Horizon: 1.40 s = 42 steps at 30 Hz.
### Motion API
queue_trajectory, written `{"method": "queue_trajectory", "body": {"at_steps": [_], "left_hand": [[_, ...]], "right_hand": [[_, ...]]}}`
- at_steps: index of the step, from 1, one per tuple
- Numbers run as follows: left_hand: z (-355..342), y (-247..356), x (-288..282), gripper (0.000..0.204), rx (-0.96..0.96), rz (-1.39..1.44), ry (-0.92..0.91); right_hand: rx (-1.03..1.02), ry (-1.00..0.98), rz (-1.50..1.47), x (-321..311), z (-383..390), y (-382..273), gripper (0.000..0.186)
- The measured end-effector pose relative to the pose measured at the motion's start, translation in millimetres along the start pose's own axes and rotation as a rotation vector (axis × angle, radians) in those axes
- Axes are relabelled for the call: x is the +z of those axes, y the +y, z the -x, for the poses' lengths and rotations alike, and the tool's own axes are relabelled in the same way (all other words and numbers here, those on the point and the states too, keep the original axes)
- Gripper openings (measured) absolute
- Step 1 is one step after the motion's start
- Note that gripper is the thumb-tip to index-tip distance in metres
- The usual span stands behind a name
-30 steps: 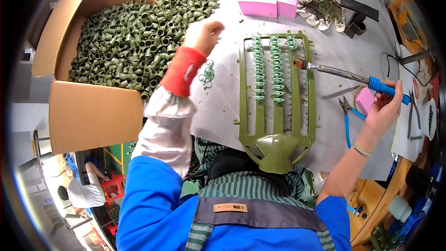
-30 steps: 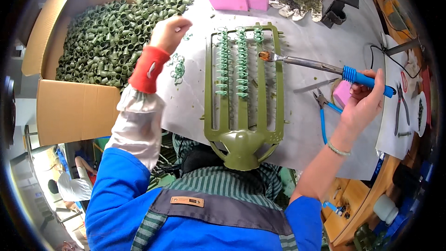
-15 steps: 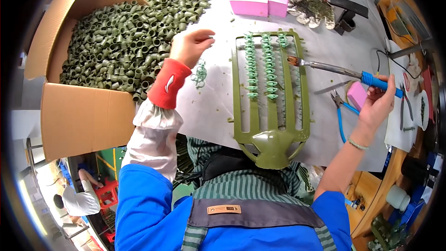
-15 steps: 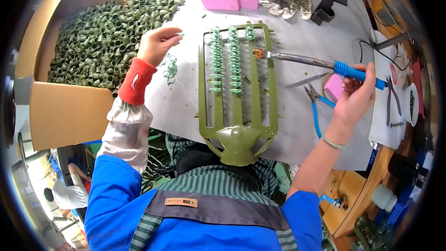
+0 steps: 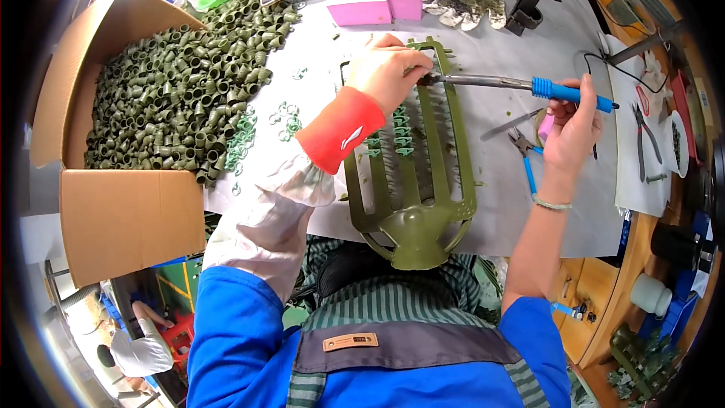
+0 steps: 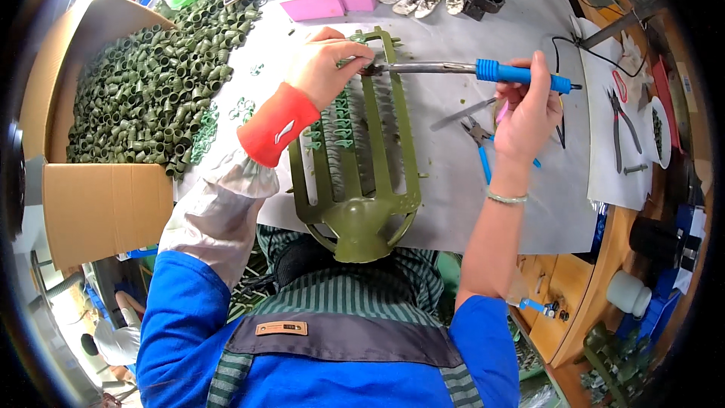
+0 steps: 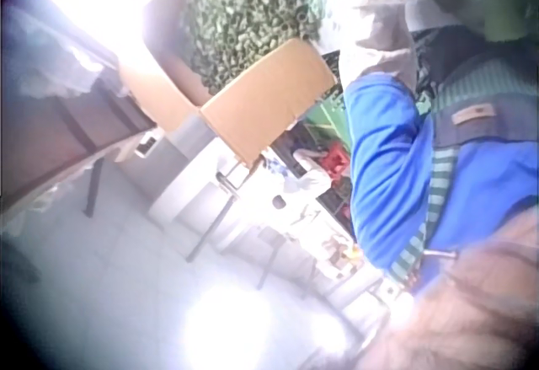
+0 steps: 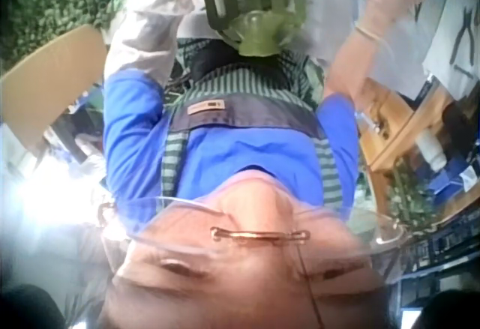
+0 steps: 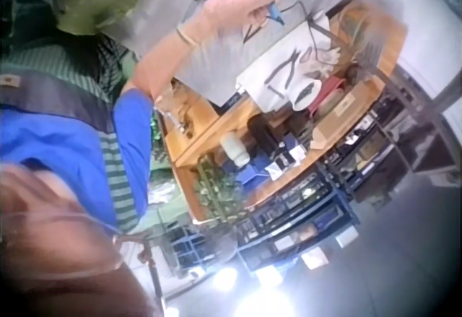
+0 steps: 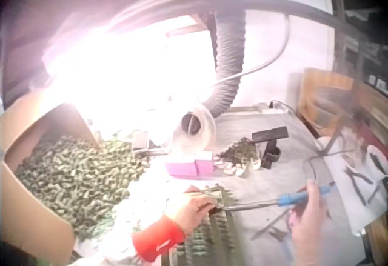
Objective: The person uses a soldering iron to melt and fuse small green plastic rings onto a larger plastic frame, picking individual rings from a pile and occasionally using pliers to move items on the workbench.
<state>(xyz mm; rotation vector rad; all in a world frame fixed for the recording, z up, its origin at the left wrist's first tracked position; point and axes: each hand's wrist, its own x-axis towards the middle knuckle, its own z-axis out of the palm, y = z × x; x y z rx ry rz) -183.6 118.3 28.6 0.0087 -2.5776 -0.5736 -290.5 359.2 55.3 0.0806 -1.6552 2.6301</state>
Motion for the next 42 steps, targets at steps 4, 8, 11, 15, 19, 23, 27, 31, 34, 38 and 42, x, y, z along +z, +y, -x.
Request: {"method": "queue_trajectory", "body": {"at_steps": [4,8,11,15,19,23,27,31,34,38,42], "left_hand": [[5.0,-3.7,-4.0,0.011,0.012,-0.101,0.016],[1.8,-2.7,-8.9,0.011,0.049,-0.036,0.000],[3.7,-12.0,-37.7,0.012,-0.263,0.466,0.071],[59.3,-85.4,-112.4,0.011,-0.531,-0.001,-0.050],[121.4,-111.8,-123.6,0.016,-0.575,-0.399,-0.248],[134.9,-119.1,-106.4,0.020,-0.515,-0.267,-0.215],[129.5,-140.8,-104.3,0.018,-0.018,-0.439,0.008],[121.5,-152.8,-108.0,0.032,-0.789,-0.250,0.036],[95.9,-138.8,-110.9,0.039,-1.118,-0.006,-0.255],[94.4,-137.7,-102.1,0.035,-1.051,-0.120,-0.332],[98.1,-144.4,-96.4,0.023,-0.905,-0.032,-0.177]], "right_hand": [[-0.016,0.053,0.060,-1.1,1.7,-3.9,0.032],[-0.003,0.130,0.089,-14.1,-2.9,-15.5,0.032],[0.009,0.124,0.059,-15.2,1.0,-23.6,0.032],[0.045,0.087,0.039,-15.4,3.1,-21.2,0.029],[0.056,0.095,0.024,-14.3,2.5,-20.8,0.030],[0.024,0.077,0.048,-12.5,5.7,-25.2,0.030],[0.010,0.069,0.034,-8.9,7.8,-28.5,0.031],[0.001,0.082,0.038,-8.9,10.6,-31.3,0.031],[-0.009,0.084,0.052,-11.9,10.4,-32.3,0.031],[-0.008,0.083,0.051,-8.5,11.3,-33.9,0.032],[-0.009,0.086,0.057,-9.0,12.2,-33.9,0.032]]}}
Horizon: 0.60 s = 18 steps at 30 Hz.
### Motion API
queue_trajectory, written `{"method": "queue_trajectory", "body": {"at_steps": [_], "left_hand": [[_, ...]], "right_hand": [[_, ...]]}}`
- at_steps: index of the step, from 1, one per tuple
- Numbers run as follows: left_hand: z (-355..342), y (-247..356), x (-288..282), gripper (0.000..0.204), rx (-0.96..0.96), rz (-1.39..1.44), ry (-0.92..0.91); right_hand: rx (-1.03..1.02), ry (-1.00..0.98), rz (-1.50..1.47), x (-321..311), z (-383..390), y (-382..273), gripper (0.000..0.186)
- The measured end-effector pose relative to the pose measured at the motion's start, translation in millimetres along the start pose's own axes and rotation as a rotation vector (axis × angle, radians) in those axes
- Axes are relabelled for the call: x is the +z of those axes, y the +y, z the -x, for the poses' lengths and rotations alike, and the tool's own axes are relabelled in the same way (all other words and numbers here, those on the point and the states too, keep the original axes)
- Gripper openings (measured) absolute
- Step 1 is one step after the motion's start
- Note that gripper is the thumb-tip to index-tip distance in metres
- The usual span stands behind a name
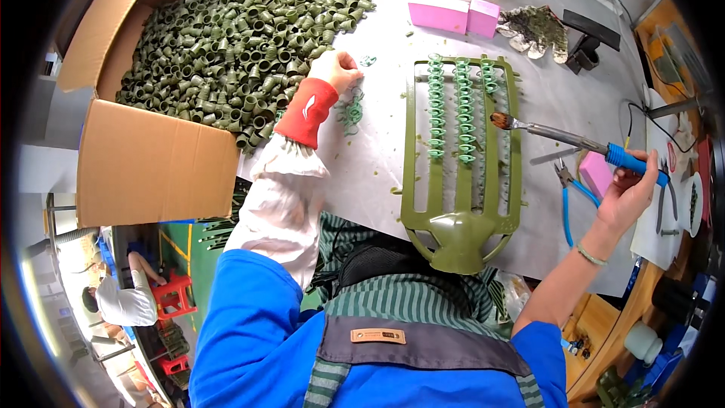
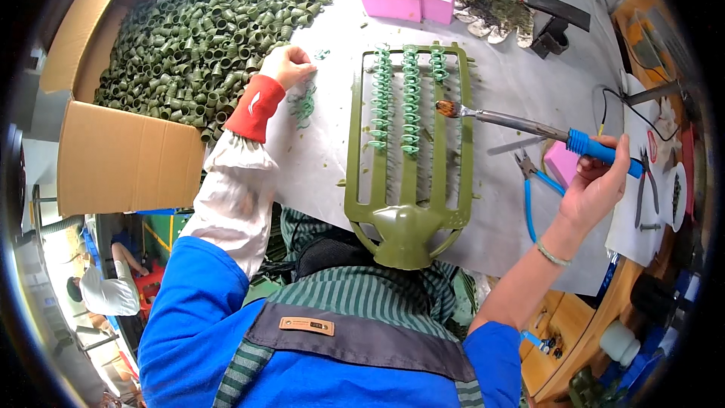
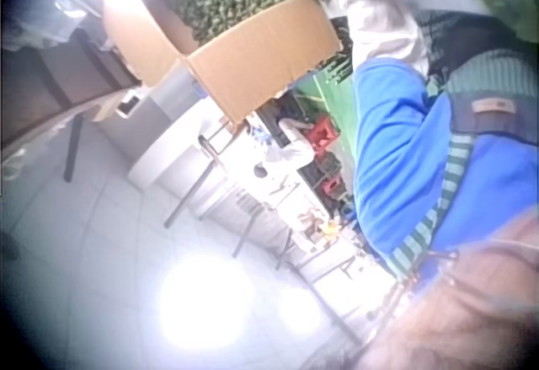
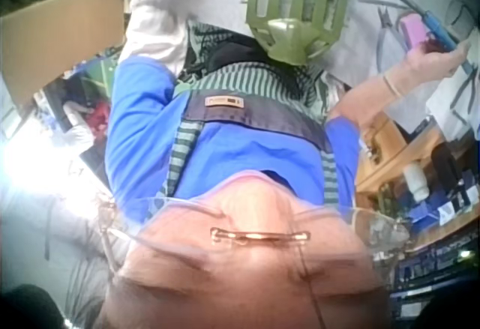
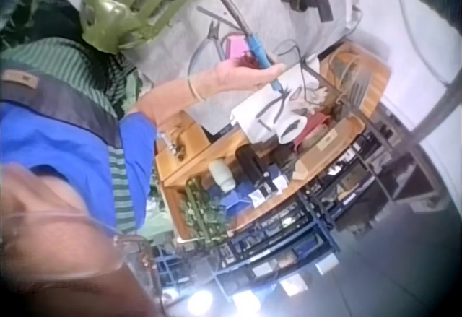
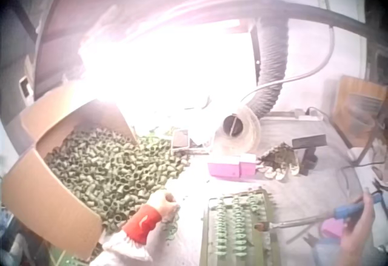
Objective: The person uses a soldering iron to melt and fuse small green plastic rings onto a larger plastic frame, picking individual rings from a pile and occasionally using pliers to move items on the workbench.
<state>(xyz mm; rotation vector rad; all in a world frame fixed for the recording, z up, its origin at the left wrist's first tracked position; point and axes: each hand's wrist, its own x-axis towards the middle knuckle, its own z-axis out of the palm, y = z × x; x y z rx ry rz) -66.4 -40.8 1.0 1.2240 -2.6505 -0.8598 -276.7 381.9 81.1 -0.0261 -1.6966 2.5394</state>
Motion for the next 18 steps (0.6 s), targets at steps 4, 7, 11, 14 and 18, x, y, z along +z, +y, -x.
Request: {"method": "queue_trajectory", "body": {"at_steps": [4,7,11,14,18], "left_hand": [[17.6,39.6,9.8,0.011,0.213,0.304,0.065],[58.6,90.7,8.5,0.018,0.506,0.423,0.018],[71.6,148.7,43.6,0.013,0.703,0.360,-0.116],[65.8,164.9,65.5,0.012,0.734,0.249,-0.002],[59.9,175.1,75.6,0.010,0.910,-0.012,0.192]], "right_hand": [[-0.014,0.043,0.005,-7.2,-3.0,-2.3,0.031],[-0.011,0.026,0.012,-0.4,-1.8,4.8,0.031],[-0.036,-0.001,0.012,-1.6,-5.8,10.8,0.033],[-0.007,-0.033,-0.025,-4.1,-8.9,18.3,0.032],[0.010,-0.048,-0.063,-1.1,-10.5,26.9,0.033]]}}
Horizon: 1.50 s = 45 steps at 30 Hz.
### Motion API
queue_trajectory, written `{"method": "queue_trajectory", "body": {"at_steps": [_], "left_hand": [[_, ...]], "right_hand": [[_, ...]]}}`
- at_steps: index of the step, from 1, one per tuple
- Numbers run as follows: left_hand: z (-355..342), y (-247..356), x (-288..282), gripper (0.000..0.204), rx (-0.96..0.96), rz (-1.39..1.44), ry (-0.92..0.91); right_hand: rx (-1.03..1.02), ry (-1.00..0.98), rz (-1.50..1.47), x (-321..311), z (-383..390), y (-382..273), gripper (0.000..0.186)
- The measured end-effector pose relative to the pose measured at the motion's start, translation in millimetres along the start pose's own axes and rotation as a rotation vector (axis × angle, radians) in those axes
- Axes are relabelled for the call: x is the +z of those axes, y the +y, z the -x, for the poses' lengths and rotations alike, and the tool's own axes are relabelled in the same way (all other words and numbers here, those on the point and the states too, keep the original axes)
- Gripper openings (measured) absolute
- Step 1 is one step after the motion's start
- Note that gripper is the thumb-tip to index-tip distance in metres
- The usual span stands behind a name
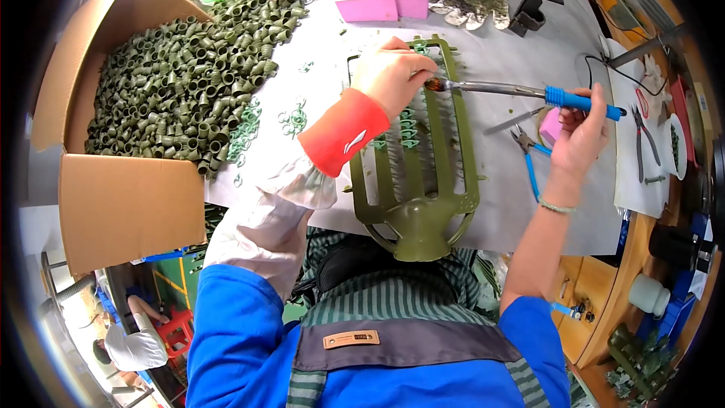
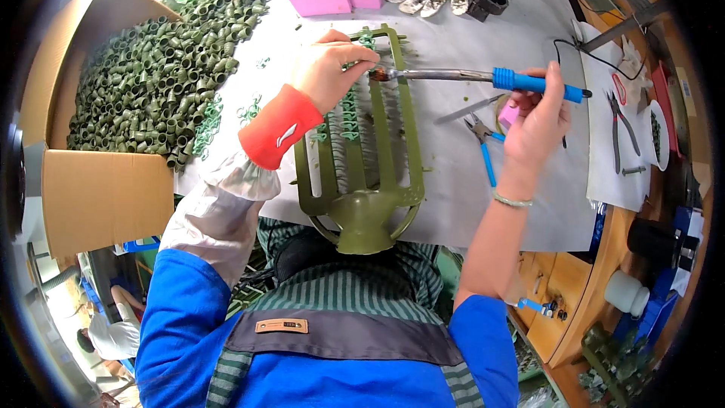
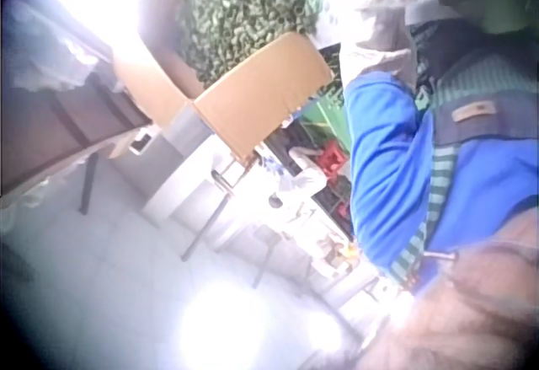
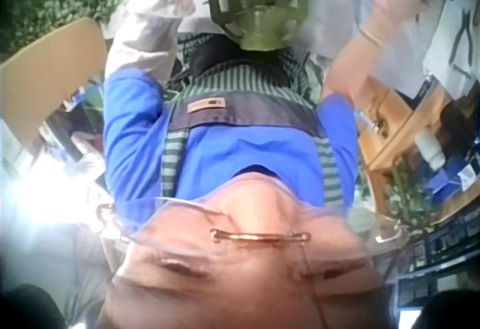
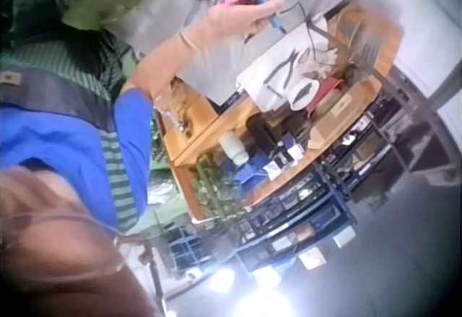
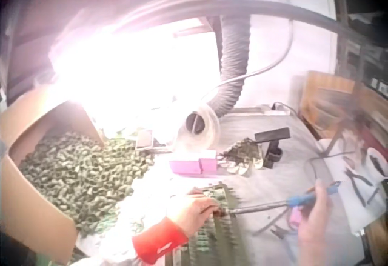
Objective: The person uses a soldering iron to melt and fuse small green plastic rings onto a larger plastic frame, picking individual rings from a pile and occasionally using pliers to move items on the workbench.
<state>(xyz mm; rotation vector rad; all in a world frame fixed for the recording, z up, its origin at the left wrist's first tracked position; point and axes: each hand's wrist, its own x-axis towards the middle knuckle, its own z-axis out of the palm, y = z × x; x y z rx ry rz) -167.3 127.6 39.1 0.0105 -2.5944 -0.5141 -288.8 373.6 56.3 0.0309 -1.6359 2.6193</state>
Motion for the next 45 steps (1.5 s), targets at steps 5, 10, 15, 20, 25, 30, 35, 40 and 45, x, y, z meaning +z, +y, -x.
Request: {"method": "queue_trajectory", "body": {"at_steps": [5,10,15,20,25,30,35,40,45], "left_hand": [[1.6,-7.4,7.3,0.010,0.009,-0.051,0.016],[2.0,-6.6,2.3,0.010,0.078,-0.072,-0.002],[18.8,-55.1,-45.2,0.015,-0.425,0.535,0.118],[81.7,-125.5,-91.4,0.020,-0.799,-0.097,-0.312],[99.7,-128.2,-86.2,0.017,-0.809,0.087,-0.274],[72.6,-87.4,-77.5,0.018,-0.709,0.446,-0.026],[35.6,-5.4,-48.1,0.016,-0.382,0.655,-0.101],[14.9,10.3,-11.4,0.012,-0.290,0.512,-0.138],[8.4,4.5,4.5,0.013,-0.017,0.035,-0.014]], "right_hand": [[0.004,-0.036,0.004,8.3,5.2,1.7,0.033],[-0.031,0.097,0.076,-6.8,1.8,-12.3,0.029],[-0.008,0.080,0.057,-5.6,7.7,-21.4,0.029],[0.013,0.077,0.038,-4.0,10.1,-19.9,0.029],[0.005,0.052,0.029,-5.2,10.6,-20.9,0.029],[-0.020,0.079,0.065,-11.5,10.2,-24.8,0.030],[-0.032,0.053,0.074,-1.4,13.2,-21.2,0.033],[-0.009,0.030,0.026,-5.1,9.9,-12.6,0.033],[0.006,0.001,0.002,-3.6,8.5,-3.9,0.034]]}}
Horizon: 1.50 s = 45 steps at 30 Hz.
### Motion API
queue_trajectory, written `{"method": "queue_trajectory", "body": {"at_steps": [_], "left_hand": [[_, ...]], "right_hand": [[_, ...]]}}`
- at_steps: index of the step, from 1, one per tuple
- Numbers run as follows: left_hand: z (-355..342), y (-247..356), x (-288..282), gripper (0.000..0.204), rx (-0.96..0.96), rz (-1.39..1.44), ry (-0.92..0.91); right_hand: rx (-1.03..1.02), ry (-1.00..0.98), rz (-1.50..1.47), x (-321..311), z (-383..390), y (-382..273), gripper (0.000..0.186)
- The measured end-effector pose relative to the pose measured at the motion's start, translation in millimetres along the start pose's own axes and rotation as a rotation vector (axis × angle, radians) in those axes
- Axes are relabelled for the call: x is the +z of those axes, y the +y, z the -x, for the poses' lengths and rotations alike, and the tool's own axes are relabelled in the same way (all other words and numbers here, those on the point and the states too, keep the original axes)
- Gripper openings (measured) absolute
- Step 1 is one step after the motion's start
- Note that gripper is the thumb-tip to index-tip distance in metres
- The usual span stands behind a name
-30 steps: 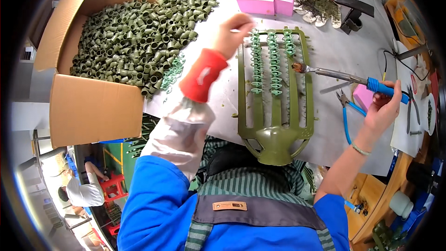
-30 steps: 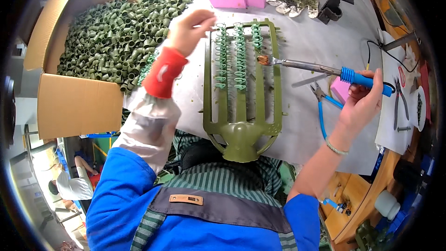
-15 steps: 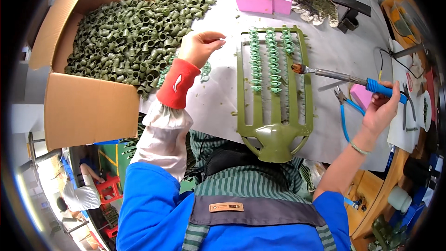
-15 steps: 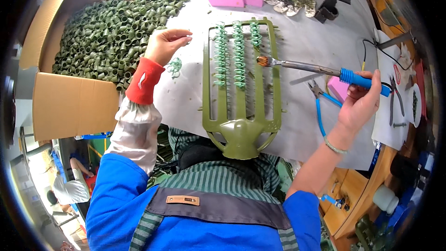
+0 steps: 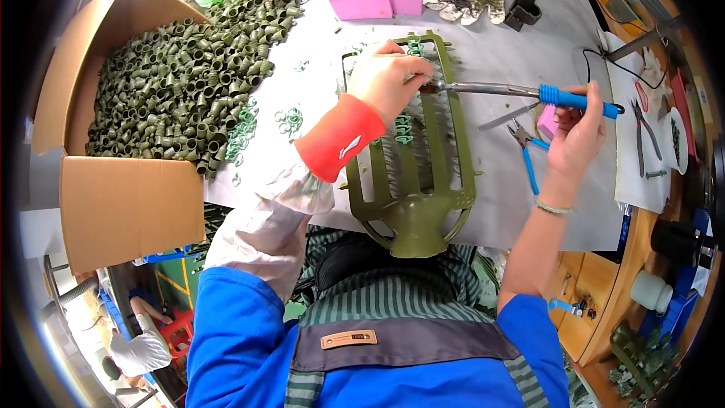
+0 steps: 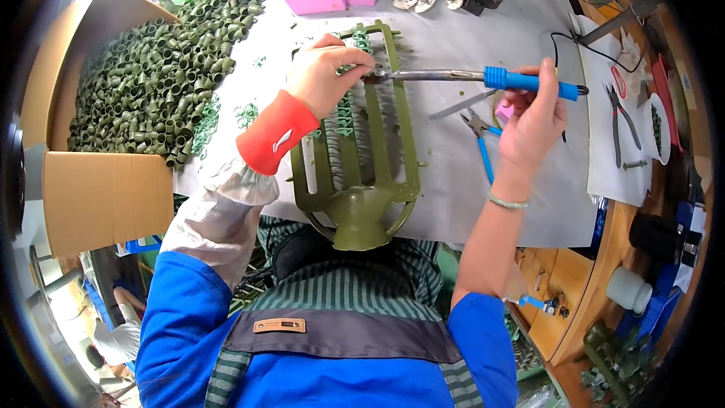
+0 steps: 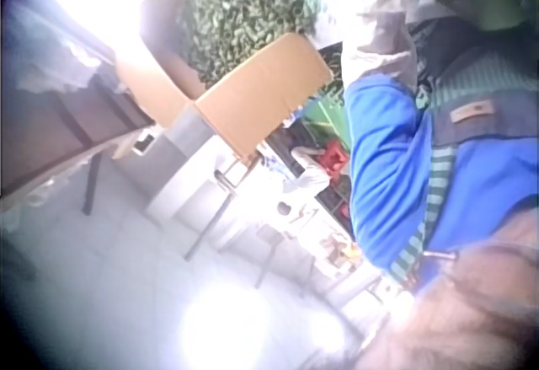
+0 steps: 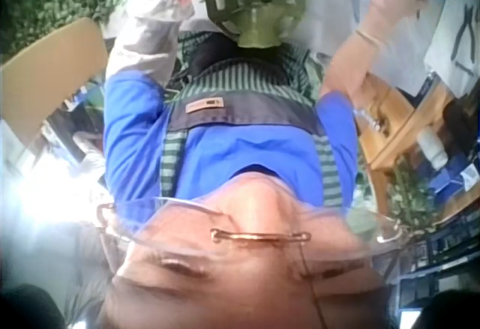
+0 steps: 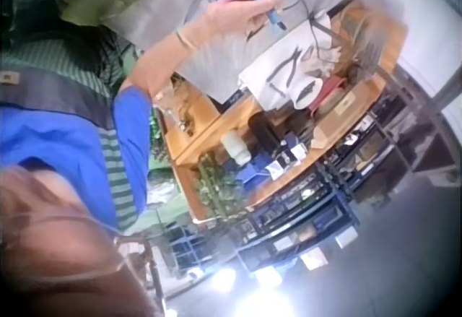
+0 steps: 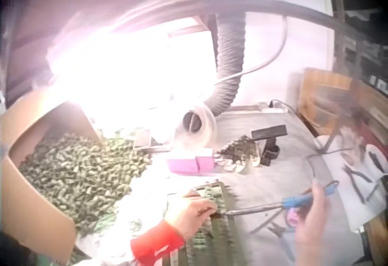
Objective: The person uses a soldering iron to melt and fuse small green plastic rings onto a larger plastic frame, picking individual rings from a pile and occasionally using pliers to move items on the workbench.
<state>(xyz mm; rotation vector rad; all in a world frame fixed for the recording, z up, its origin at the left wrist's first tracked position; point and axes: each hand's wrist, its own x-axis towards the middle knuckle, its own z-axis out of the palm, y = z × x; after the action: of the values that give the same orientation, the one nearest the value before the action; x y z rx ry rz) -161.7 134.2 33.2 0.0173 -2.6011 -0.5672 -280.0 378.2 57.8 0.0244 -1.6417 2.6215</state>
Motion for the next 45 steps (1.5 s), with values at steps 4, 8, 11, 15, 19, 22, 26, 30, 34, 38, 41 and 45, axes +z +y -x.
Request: {"method": "queue_trajectory", "body": {"at_steps": [4,8,11,15,19,22,26,30,34,38,41,45], "left_hand": [[5.3,-3.7,-0.7,0.012,-0.040,-0.008,-0.004],[2.3,1.8,-4.6,0.012,0.008,-0.048,-0.007],[4.9,-12.2,-23.0,0.013,-0.179,0.351,0.103],[57.1,-84.5,-95.3,0.014,-0.756,0.184,0.096],[116.5,-124.1,-115.6,0.030,-1.063,-0.127,-0.245],[129.9,-128.1,-109.5,0.028,-1.113,-0.047,-0.256],[134.0,-136.5,-105.8,0.017,-1.040,0.187,-0.210],[130.4,-132.8,-103.3,0.023,-0.990,0.118,-0.139],[117.7,-122.1,-107.9,0.033,-1.133,-0.048,-0.322],[120.7,-131.1,-95.7,0.032,-0.983,-0.087,-0.249],[121.8,-139.0,-91.0,0.023,-0.920,0.074,-0.157],[114.3,-132.1,-88.9,0.016,-0.906,0.246,-0.093]], "right_hand": [[-0.015,-0.019,0.032,6.1,4.7,-2.1,0.033],[-0.008,0.122,0.110,-11.1,-2.5,-13.9,0.032],[0.006,0.113,0.072,-15.0,-1.9,-18.0,0.031],[0.012,0.093,0.029,-7.1,5.1,-16.8,0.030],[0.006,0.089,0.041,-6.1,5.8,-17.8,0.030],[-0.004,0.073,0.050,-7.3,5.7,-18.5,0.030],[-0.014,0.068,0.046,-4.2,7.2,-20.6,0.031],[-0.003,0.072,0.033,-1.6,10.0,-23.8,0.031],[-0.025,0.069,0.029,-3.1,10.9,-26.1,0.031],[-0.026,0.065,0.047,-3.7,12.2,-27.6,0.031],[-0.024,0.062,0.021,-3.1,11.5,-27.0,0.031],[-0.011,0.056,0.027,-7.7,11.1,-26.9,0.031]]}}
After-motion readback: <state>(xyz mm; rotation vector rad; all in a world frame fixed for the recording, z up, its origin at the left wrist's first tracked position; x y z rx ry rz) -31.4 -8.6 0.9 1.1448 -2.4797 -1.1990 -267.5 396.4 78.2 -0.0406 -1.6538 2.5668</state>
